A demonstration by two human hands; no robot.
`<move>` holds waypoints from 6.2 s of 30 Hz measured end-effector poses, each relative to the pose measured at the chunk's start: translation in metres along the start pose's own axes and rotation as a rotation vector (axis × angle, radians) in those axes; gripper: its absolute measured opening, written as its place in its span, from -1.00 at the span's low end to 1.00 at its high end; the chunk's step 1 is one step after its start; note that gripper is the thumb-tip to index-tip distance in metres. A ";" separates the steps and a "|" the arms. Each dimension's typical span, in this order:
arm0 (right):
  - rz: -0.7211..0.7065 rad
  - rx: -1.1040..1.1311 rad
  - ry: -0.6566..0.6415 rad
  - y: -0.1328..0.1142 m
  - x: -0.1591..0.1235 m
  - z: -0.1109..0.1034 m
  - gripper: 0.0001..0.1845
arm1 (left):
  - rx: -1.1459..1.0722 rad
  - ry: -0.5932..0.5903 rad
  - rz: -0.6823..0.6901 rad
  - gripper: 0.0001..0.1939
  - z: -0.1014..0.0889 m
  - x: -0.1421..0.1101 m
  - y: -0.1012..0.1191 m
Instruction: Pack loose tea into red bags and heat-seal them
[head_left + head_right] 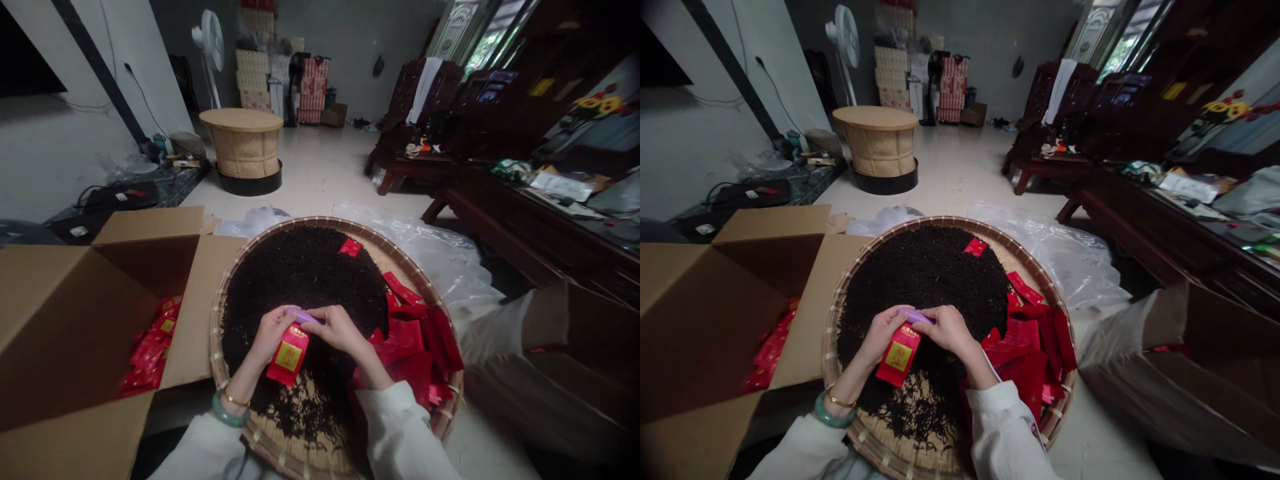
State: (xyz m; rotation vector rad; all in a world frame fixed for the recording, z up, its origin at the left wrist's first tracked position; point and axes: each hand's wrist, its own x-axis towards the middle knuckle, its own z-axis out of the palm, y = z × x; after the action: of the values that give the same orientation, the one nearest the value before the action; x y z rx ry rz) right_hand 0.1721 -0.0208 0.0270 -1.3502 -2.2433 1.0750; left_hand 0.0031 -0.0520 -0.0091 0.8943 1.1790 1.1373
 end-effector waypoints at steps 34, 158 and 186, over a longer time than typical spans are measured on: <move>-0.009 0.031 0.071 0.005 -0.001 0.005 -0.65 | -0.140 0.015 -0.058 -0.55 0.003 -0.003 0.005; -0.025 0.732 0.511 0.021 -0.029 0.048 -0.71 | 0.040 -0.075 0.060 -0.68 0.006 -0.006 -0.016; -0.017 0.672 0.741 0.022 -0.032 0.067 -0.66 | -0.304 -0.219 -0.208 -0.55 0.000 -0.011 -0.006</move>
State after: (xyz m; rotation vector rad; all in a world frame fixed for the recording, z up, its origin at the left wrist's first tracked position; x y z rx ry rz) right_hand 0.1620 -0.0720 -0.0303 -1.1515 -1.2093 0.9689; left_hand 0.0046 -0.0641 -0.0122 0.6289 0.8696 0.9889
